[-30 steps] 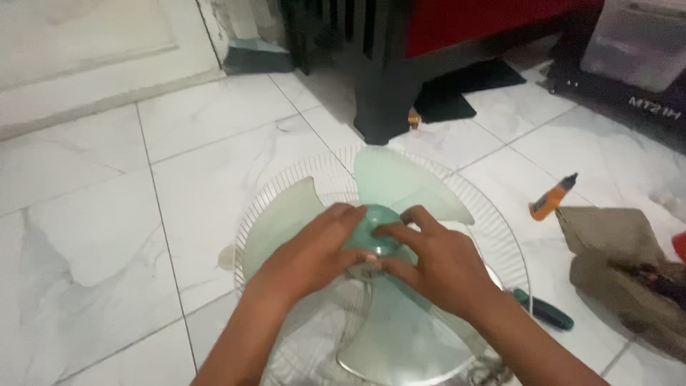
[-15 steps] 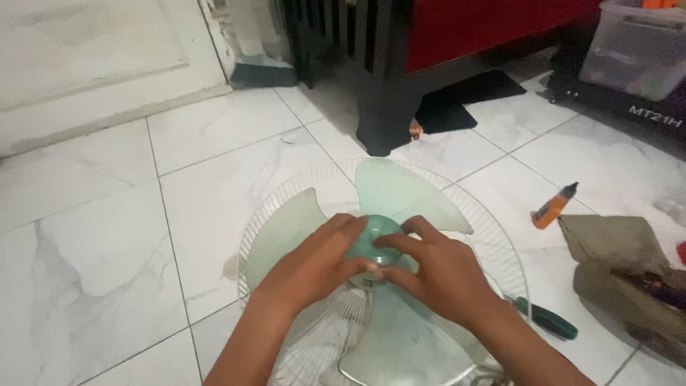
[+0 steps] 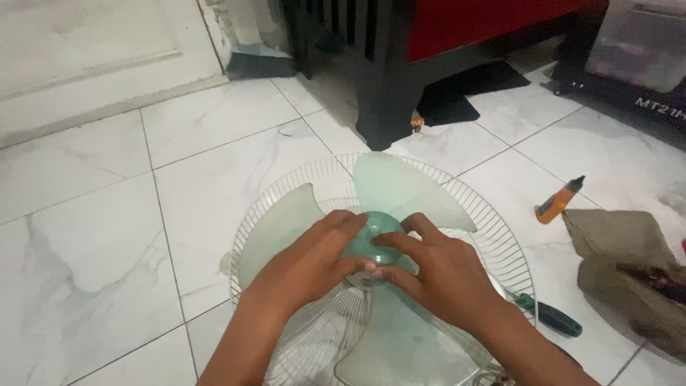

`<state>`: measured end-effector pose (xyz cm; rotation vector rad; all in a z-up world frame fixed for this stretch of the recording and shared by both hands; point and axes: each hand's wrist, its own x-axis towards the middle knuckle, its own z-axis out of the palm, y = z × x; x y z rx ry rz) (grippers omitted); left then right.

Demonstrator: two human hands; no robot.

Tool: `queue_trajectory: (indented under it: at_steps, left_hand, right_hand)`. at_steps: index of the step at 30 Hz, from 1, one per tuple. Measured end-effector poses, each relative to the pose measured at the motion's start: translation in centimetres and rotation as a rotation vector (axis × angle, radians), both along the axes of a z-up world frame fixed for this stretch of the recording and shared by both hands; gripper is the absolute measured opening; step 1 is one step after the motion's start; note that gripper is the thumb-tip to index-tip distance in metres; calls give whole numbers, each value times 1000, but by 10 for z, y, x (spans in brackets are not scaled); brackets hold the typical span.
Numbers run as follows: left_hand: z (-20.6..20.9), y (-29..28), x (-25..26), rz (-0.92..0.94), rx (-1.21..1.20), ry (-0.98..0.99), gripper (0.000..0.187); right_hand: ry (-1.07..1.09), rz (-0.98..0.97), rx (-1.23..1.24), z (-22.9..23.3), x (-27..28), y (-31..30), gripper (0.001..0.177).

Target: The person disassembles a standing electric fan by hand and with a screwdriver. They remove the front grille, the fan blades, and the central hub nut, then proceed to unscrew the motor housing from the fan's neck.

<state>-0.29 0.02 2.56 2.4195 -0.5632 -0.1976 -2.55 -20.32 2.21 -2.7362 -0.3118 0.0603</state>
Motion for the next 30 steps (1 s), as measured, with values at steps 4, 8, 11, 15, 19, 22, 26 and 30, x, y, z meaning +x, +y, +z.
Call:
queue_trajectory:
  at_steps: [4, 8, 11, 15, 19, 22, 26, 30]
  left_hand:
    - [7, -4, 3, 18, 45, 50, 76]
    - [20, -1, 5, -12, -43, -1, 78]
    - [39, 3, 8, -129, -93, -203, 66]
    - [58, -2, 0, -14, -74, -135, 73]
    - [61, -11, -16, 57, -104, -72, 74]
    - [64, -7, -28, 25, -173, -153, 73]
    - [72, -4, -35, 1, -201, -188, 75]
    - [77, -4, -41, -17, -196, -323, 82]
  right_hand:
    - [-124, 58, 53, 5, -3, 0, 49]
    - [-140, 34, 41, 21, -1, -1, 50]
    - [-221, 64, 95, 34, -2, -3, 48]
    - [-300, 32, 84, 49, -2, -4, 50]
    - [-273, 22, 60, 45, -12, -7, 51]
    - [-195, -14, 29, 50, -15, -4, 56]
    - [-269, -1, 58, 59, -23, -4, 62]
    - [-397, 35, 74, 63, -32, -8, 60]
